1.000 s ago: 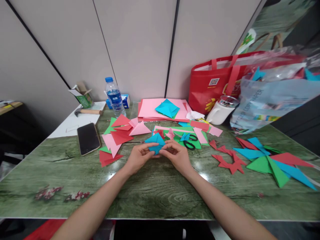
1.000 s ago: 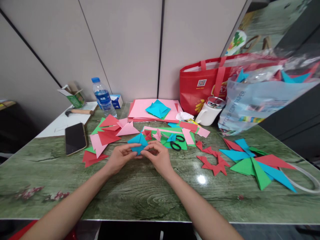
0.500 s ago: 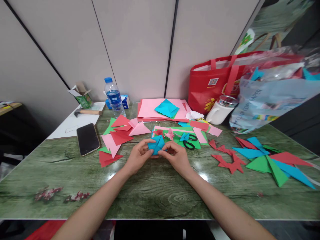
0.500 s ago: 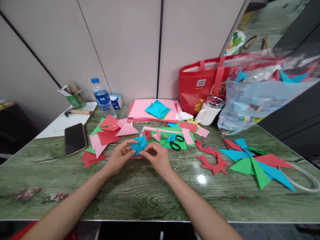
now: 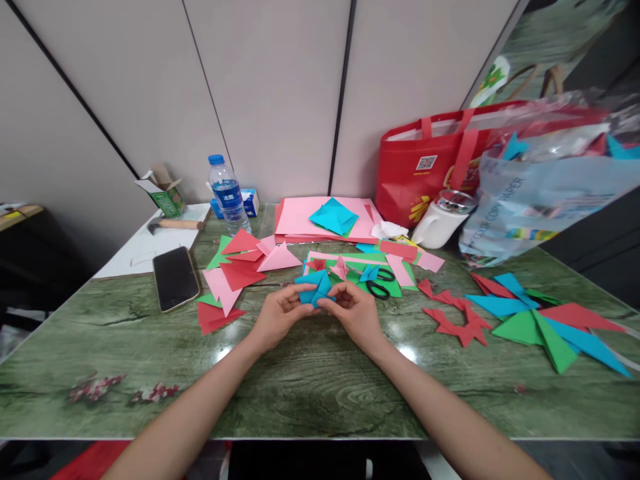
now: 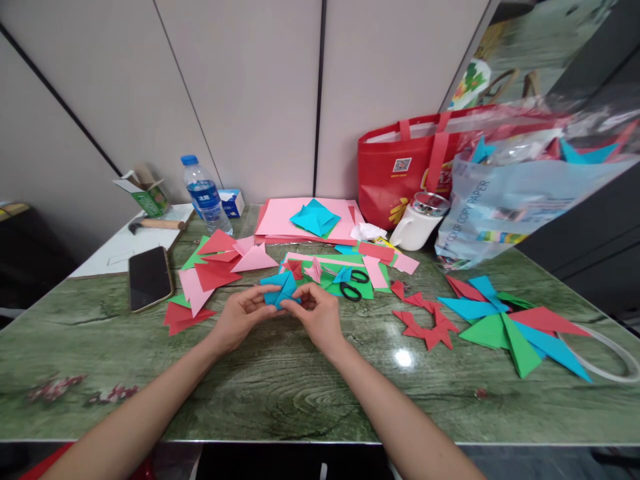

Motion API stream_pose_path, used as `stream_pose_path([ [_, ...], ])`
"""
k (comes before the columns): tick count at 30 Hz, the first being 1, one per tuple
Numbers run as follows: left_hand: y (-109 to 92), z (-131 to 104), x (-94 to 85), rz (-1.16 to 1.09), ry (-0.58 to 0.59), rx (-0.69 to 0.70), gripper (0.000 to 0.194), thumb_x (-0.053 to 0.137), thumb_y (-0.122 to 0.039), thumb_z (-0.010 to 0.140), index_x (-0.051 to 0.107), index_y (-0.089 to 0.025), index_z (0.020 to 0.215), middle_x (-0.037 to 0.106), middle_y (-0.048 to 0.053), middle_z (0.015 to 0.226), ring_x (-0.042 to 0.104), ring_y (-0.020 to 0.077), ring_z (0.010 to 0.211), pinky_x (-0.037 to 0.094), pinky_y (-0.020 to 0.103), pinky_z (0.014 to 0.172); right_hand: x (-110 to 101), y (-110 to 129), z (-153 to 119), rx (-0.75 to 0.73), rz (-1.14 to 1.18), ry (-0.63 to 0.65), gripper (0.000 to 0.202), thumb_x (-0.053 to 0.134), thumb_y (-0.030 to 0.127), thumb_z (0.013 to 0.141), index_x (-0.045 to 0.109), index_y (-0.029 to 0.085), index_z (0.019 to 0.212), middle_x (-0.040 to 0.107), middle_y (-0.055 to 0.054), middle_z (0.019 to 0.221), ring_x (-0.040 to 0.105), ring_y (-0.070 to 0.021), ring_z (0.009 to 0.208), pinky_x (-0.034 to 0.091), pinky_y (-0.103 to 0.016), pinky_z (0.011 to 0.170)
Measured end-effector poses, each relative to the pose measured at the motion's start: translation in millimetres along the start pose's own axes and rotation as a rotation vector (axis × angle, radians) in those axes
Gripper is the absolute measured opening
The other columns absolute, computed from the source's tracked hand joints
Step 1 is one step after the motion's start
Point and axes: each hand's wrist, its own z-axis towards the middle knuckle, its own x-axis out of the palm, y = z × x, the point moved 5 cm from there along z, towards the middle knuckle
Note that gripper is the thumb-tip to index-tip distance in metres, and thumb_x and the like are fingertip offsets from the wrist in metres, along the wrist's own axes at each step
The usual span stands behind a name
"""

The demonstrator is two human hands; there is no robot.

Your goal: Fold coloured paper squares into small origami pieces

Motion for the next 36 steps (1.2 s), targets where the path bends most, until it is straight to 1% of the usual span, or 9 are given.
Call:
stream_pose_path([
  [6, 0, 0, 0.2, 0.015, -0.031, 0.0, 0.039, 0.071, -0.021, 0.064, 0.063, -0.015, 0.101, 0.07, 0.003, 0.083, 0.064, 0.0182, 0.081, 0.053, 0.039, 0.08, 1, -2, 0, 0.025, 0.032, 0.008, 0.027, 0.073, 0.038, 0.062, 0.055, 0.019, 0.069, 0.058, 0.001, 0.06, 0.054, -0.0131, 0.049, 0.045, -0.025, 0.048],
  [9, 1, -1, 0.6, 0.003, -0.031, -0.006, 0.039, 0.072, -0.02, 0.064, 0.063, -0.016, 0.102, 0.07, 0.003, 0.085, 0.065, 0.0175, 0.079, 0.052, 0.038, 0.081, 2, -2, 0, 0.016, 0.033, 0.013, 0.026, 0.072, 0.038, 0.062, 0.055, 0.019, 0.068, 0.057, 0.002, 0.06, 0.054, -0.013, 0.049, 0.045, -0.025, 0.048],
  [15, 4, -1, 0.3, -0.017, -0.024, 0.003, 0.039, 0.071, -0.023, 0.064, 0.063, -0.016, 0.102, 0.07, 0.006, 0.092, 0.065, 0.0204, 0.085, 0.051, 0.038, 0.082, 3, 2, -2, -0.083, -0.095, 0.03, 0.018, 0.066, 0.034, 0.07, 0.056, 0.019, 0.068, 0.057, 0.0, 0.064, 0.053, -0.0131, 0.054, 0.046, -0.025, 0.051],
  [17, 4, -1, -0.8, 0.011, -0.038, 0.009, 0.04, 0.071, -0.023, 0.064, 0.062, -0.015, 0.103, 0.07, 0.007, 0.091, 0.065, 0.0202, 0.083, 0.052, 0.037, 0.08, 4, 6, -3, -0.124, -0.135, 0.042, 0.017, 0.066, 0.033, 0.07, 0.057, 0.02, 0.071, 0.058, -0.002, 0.07, 0.055, -0.0143, 0.059, 0.048, -0.026, 0.054],
  [19, 4, -1, -2.3, 0.057, -0.058, 0.017, 0.04, 0.071, -0.023, 0.065, 0.062, -0.015, 0.103, 0.071, 0.006, 0.086, 0.066, 0.0189, 0.078, 0.053, 0.034, 0.077, 5, 7, -3, -0.129, -0.124, 0.063, 0.017, 0.068, 0.032, 0.068, 0.057, 0.02, 0.073, 0.058, -0.002, 0.075, 0.057, -0.0155, 0.063, 0.051, -0.027, 0.056],
  [22, 3, -1, -4.0, 0.08, -0.069, 0.026, 0.041, 0.071, -0.022, 0.064, 0.063, -0.015, 0.103, 0.071, 0.005, 0.083, 0.066, 0.0175, 0.074, 0.053, 0.034, 0.076, 7, 2, -2, -0.051, -0.032, 0.087, 0.018, 0.068, 0.031, 0.067, 0.056, 0.019, 0.075, 0.059, -0.003, 0.075, 0.059, -0.0161, 0.063, 0.053, -0.029, 0.057],
  [26, 3, 0, -5.6, 0.054, -0.06, 0.015, 0.04, 0.071, -0.023, 0.064, 0.064, -0.016, 0.102, 0.071, 0.003, 0.082, 0.067, 0.0193, 0.076, 0.052, 0.037, 0.079, 7, -6, 1, 0.065, 0.122, 0.095, 0.019, 0.069, 0.031, 0.066, 0.057, 0.019, 0.074, 0.06, -0.001, 0.069, 0.061, -0.0162, 0.06, 0.056, -0.032, 0.06],
  [32, 3, 1, -10.7, 0.049, -0.116, -0.011, 0.038, 0.074, -0.023, 0.06, 0.068, -0.014, 0.096, 0.072, 0.003, 0.079, 0.067, 0.0207, 0.075, 0.053, 0.038, 0.078, 6, -4, 4, 0.116, 0.218, 0.098, 0.024, 0.072, 0.035, 0.061, 0.062, 0.018, 0.074, 0.062, 0.0, 0.067, 0.063, -0.0164, 0.059, 0.058, -0.033, 0.06],
  [36, 4, 2, -12.8, -0.001, -0.115, -0.022, 0.036, 0.075, -0.022, 0.059, 0.069, -0.015, 0.093, 0.072, 0.003, 0.08, 0.067, 0.0214, 0.077, 0.053, 0.038, 0.079, 5, -4, 4, 0.158, 0.286, 0.09, 0.022, 0.073, 0.035, 0.058, 0.064, 0.02, 0.07, 0.064, 0.0, 0.067, 0.065, -0.0174, 0.06, 0.058, -0.034, 0.062],
])
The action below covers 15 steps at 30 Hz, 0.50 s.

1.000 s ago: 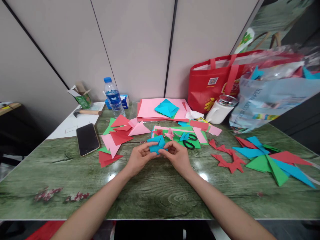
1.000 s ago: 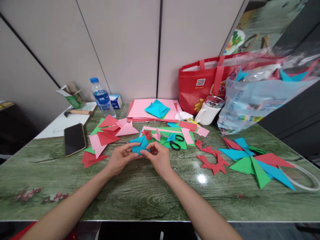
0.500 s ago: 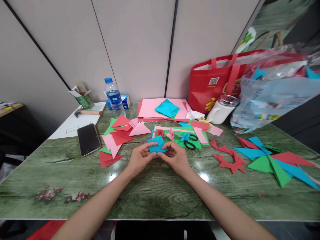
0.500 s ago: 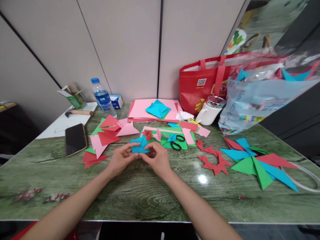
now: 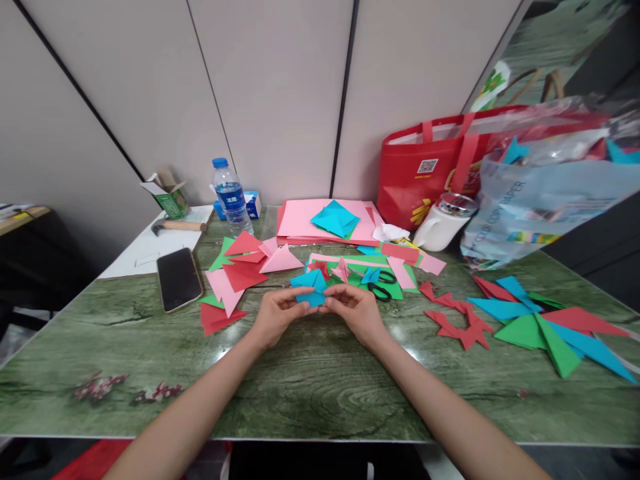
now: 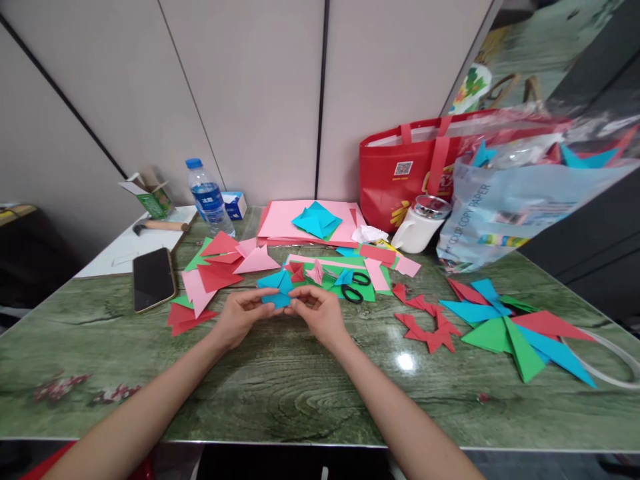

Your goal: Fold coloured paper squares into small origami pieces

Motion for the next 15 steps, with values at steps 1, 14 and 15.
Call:
stream_pose_path([
  [1, 0.2, 0.0, -0.4, -0.017, 0.002, -0.004, 0.035, 0.075, -0.022, 0.059, 0.07, -0.015, 0.093, 0.072, 0.004, 0.08, 0.067, 0.0214, 0.077, 0.053, 0.038, 0.079, -0.3, -0.5, 0.2, 0.012, 0.016, 0.0, 0.021, 0.073, 0.035, 0.058, 0.065, 0.02, 0.07, 0.065, 0.0, 0.067, 0.065, -0.0177, 0.061, 0.058, -0.035, 0.063],
  [14, -5.2, 0.3, -1.2, 0.206, 0.008, 0.099, 0.023, 0.07, -0.023, 0.066, 0.071, -0.015, 0.088, 0.071, 0.006, 0.085, 0.066, 0.02, 0.076, 0.052, 0.033, 0.075, 0.0, 3.5, 0.4, -0.088, -0.084, 0.039, 0.014, 0.065, 0.029, 0.069, 0.063, 0.02, 0.079, 0.063, -0.002, 0.077, 0.062, -0.0155, 0.066, 0.056, -0.031, 0.063],
  [15, -7.3, 0.2, -1.2, 0.245, -0.005, 0.126, 0.023, 0.07, -0.023, 0.065, 0.071, -0.015, 0.087, 0.071, 0.006, 0.084, 0.065, 0.0194, 0.077, 0.052, 0.031, 0.075, -1.1, 3.0, 0.7, -0.093, -0.083, 0.024, 0.017, 0.066, 0.028, 0.067, 0.061, 0.02, 0.081, 0.062, -0.001, 0.075, 0.061, -0.0153, 0.066, 0.056, -0.029, 0.059],
])
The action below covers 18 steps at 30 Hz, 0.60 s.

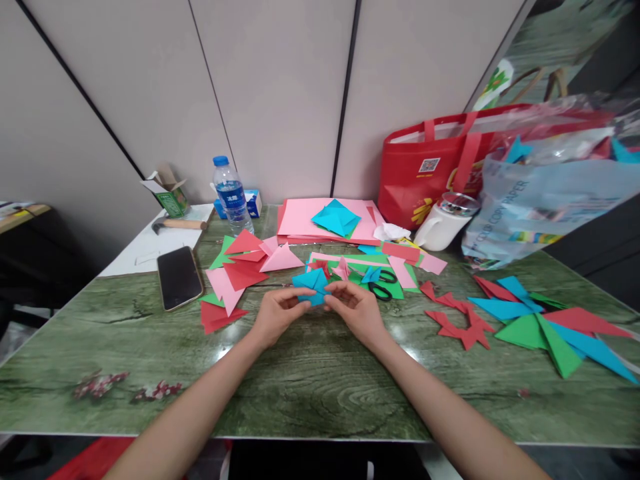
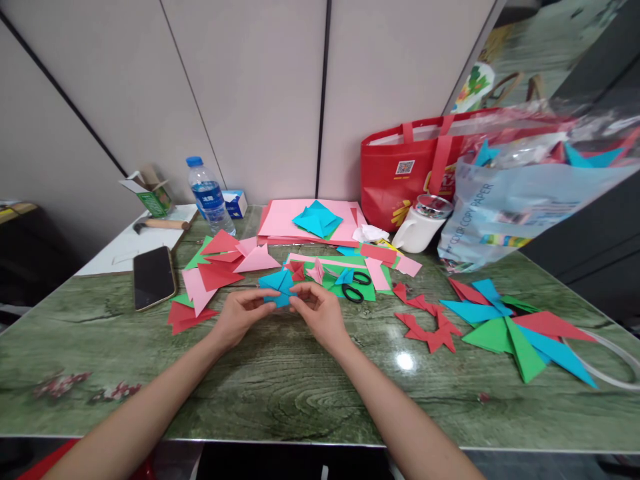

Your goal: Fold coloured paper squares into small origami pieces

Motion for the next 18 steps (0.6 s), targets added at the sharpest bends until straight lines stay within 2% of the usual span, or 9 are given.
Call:
stream_pose_path([
  [3, -5, 2, -4.8, -0.018, -0.089, 0.052, 0.037, 0.071, -0.023, 0.064, 0.066, -0.017, 0.1, 0.068, 0.005, 0.089, 0.063, 0.0168, 0.077, 0.051, 0.028, 0.072, -5, -2, 2, 0.0, -0.008, -0.054, 0.027, 0.068, 0.027, 0.066, 0.054, 0.021, 0.088, 0.058, 0.0, 0.073, 0.058, -0.0156, 0.067, 0.052, -0.024, 0.049],
  [5, -5, 3, -8.4, -0.054, -0.142, 0.047, 0.045, 0.07, -0.025, 0.065, 0.061, -0.018, 0.109, 0.067, 0.004, 0.087, 0.062, 0.0146, 0.071, 0.051, 0.026, 0.064, -6, -3, 3, 0.0, -0.079, -0.046, 0.024, 0.066, 0.029, 0.067, 0.055, 0.02, 0.086, 0.058, -0.001, 0.074, 0.056, -0.0154, 0.067, 0.049, -0.023, 0.046],
  [7, -5, 4, -10.9, 0.007, -0.172, 0.034, 0.038, 0.068, -0.027, 0.067, 0.064, -0.016, 0.103, 0.066, 0.003, 0.077, 0.059, 0.0123, 0.061, 0.048, 0.023, 0.054, -5, -2, 3, -0.013, -0.18, -0.008, 0.016, 0.064, 0.03, 0.068, 0.059, 0.018, 0.079, 0.059, -0.002, 0.073, 0.055, -0.0149, 0.065, 0.047, -0.022, 0.046],
  [9, -5, 4, -12.0, 0.106, -0.189, 0.026, 0.025, 0.068, -0.03, 0.067, 0.069, -0.013, 0.086, 0.063, 0.002, 0.067, 0.052, 0.0086, 0.048, 0.042, 0.019, 0.044, -2, -2, 2, -0.001, -0.242, 0.027, 0.015, 0.062, 0.032, 0.07, 0.06, 0.017, 0.074, 0.059, -0.001, 0.067, 0.054, -0.0128, 0.057, 0.043, -0.021, 0.044],
  [11, -4, 3, -11.3, 0.145, -0.183, 0.034, 0.02, 0.068, -0.031, 0.067, 0.069, -0.013, 0.075, 0.061, 0.001, 0.066, 0.043, 0.0048, 0.04, 0.034, 0.018, 0.037, 0, -3, 0, 0.059, -0.239, 0.044, 0.018, 0.061, 0.035, 0.072, 0.061, 0.017, 0.076, 0.057, 0.001, 0.056, 0.05, -0.01, 0.044, 0.039, -0.02, 0.038],
  [13, -2, 2, -10.3, 0.14, -0.167, 0.038, 0.02, 0.067, -0.033, 0.067, 0.068, -0.014, 0.074, 0.059, -0.001, 0.065, 0.038, 0.0029, 0.035, 0.029, 0.018, 0.034, 2, -6, -2, 0.132, -0.188, 0.054, 0.022, 0.059, 0.038, 0.073, 0.06, 0.017, 0.08, 0.053, 0.005, 0.045, 0.045, -0.0084, 0.033, 0.035, -0.019, 0.033],
  [15, 0, 2, -10.6, 0.149, -0.173, 0.032, 0.02, 0.067, -0.033, 0.067, 0.068, -0.014, 0.072, 0.056, -0.003, 0.058, 0.037, 0.003, 0.035, 0.027, 0.018, 0.033, 4, -8, -2, 0.167, -0.113, 0.056, 0.026, 0.06, 0.04, 0.073, 0.06, 0.016, 0.083, 0.053, 0.005, 0.044, 0.048, -0.0089, 0.033, 0.038, -0.019, 0.033],
  [18, 3, 2, -10.4, 0.155, -0.173, -0.017, 0.021, 0.067, -0.034, 0.068, 0.068, -0.013, 0.071, 0.045, -0.007, 0.041, 0.034, 0.0036, 0.032, 0.025, 0.017, 0.032, 4, -10, -2, 0.168, -0.007, 0.043, 0.027, 0.064, 0.04, 0.069, 0.06, 0.017, 0.083, 0.059, 0.003, 0.053, 0.056, -0.0113, 0.041, 0.048, -0.023, 0.04],
])
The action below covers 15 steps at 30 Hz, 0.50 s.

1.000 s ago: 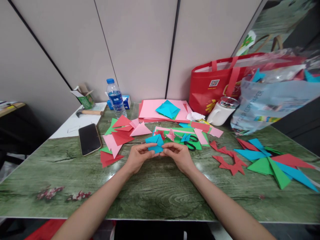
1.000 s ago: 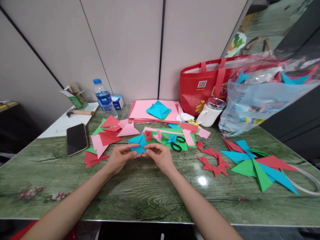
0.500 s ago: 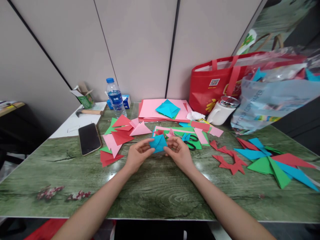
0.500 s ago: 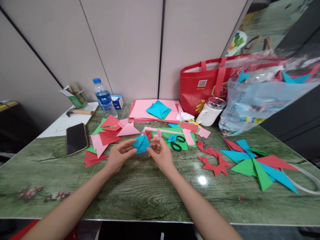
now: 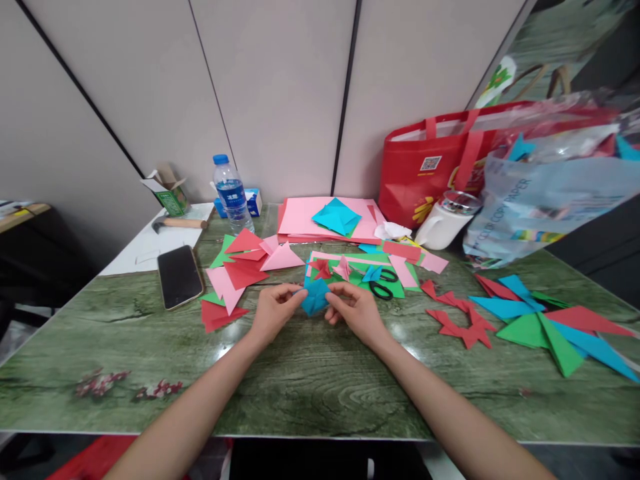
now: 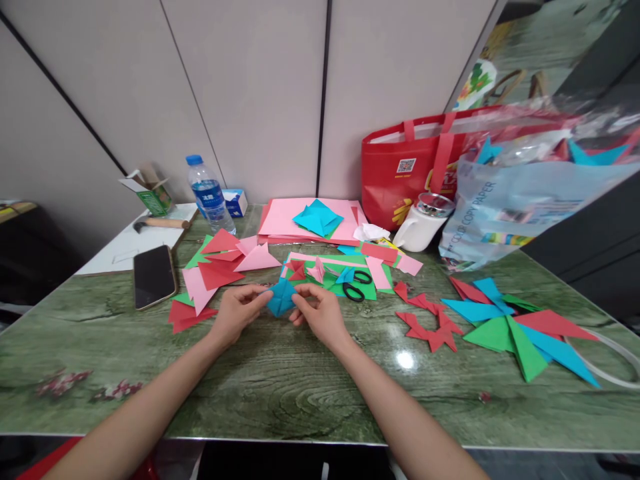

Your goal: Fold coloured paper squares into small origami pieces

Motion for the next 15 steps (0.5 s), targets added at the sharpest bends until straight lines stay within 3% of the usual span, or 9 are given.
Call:
stream_pose_path([
  [2, 0, -1, 2.8, -0.04, 0.043, -0.044, 0.024, 0.064, -0.035, 0.07, 0.068, -0.013, 0.078, 0.043, -0.007, 0.036, 0.036, 0.0047, 0.029, 0.027, 0.016, 0.031, -1, -1, 1, -0.02, 0.037, -0.004, 0.026, 0.065, 0.039, 0.069, 0.061, 0.017, 0.082, 0.062, 0.0, 0.059, 0.06, -0.0135, 0.048, 0.053, -0.027, 0.048],
  [4, -2, -3, 6.4, -0.105, 0.097, -0.073, 0.028, 0.063, -0.034, 0.071, 0.068, -0.013, 0.089, 0.053, -0.005, 0.041, 0.047, 0.0083, 0.033, 0.037, 0.018, 0.034, -2, 0, 2, -0.093, 0.041, -0.015, 0.023, 0.068, 0.036, 0.067, 0.063, 0.018, 0.08, 0.064, -0.002, 0.069, 0.063, -0.016, 0.061, 0.055, -0.031, 0.061],
  [7, -11, -5, 8.1, -0.153, 0.127, -0.019, 0.027, 0.067, -0.028, 0.068, 0.069, -0.015, 0.091, 0.07, 0.003, 0.067, 0.064, 0.0165, 0.057, 0.052, 0.027, 0.055, -5, 7, 1, -0.255, 0.013, -0.034, 0.016, 0.072, 0.029, 0.063, 0.066, 0.02, 0.075, 0.063, -0.005, 0.086, 0.062, -0.0193, 0.082, 0.052, -0.034, 0.075],
  [11, -22, -6, 4.2, -0.019, 0.073, 0.184, 0.016, 0.072, -0.02, 0.061, 0.073, -0.019, 0.076, 0.072, 0.003, 0.079, 0.065, 0.0195, 0.078, 0.05, 0.03, 0.077, -4, 15, -3, -0.375, -0.02, -0.02, 0.011, 0.07, 0.023, 0.066, 0.069, 0.022, 0.077, 0.056, -0.007, 0.099, 0.057, -0.0206, 0.095, 0.051, -0.033, 0.077],
  [15, -24, -8, 3.9, 0.08, 0.052, 0.299, 0.011, 0.072, -0.019, 0.062, 0.074, -0.021, 0.073, 0.072, 0.002, 0.074, 0.063, 0.0179, 0.074, 0.048, 0.028, 0.074, -3, 22, -7, -0.466, -0.13, -0.025, 0.012, 0.069, 0.019, 0.068, 0.069, 0.024, 0.078, 0.055, -0.006, 0.102, 0.055, -0.0205, 0.098, 0.049, -0.034, 0.081],
])
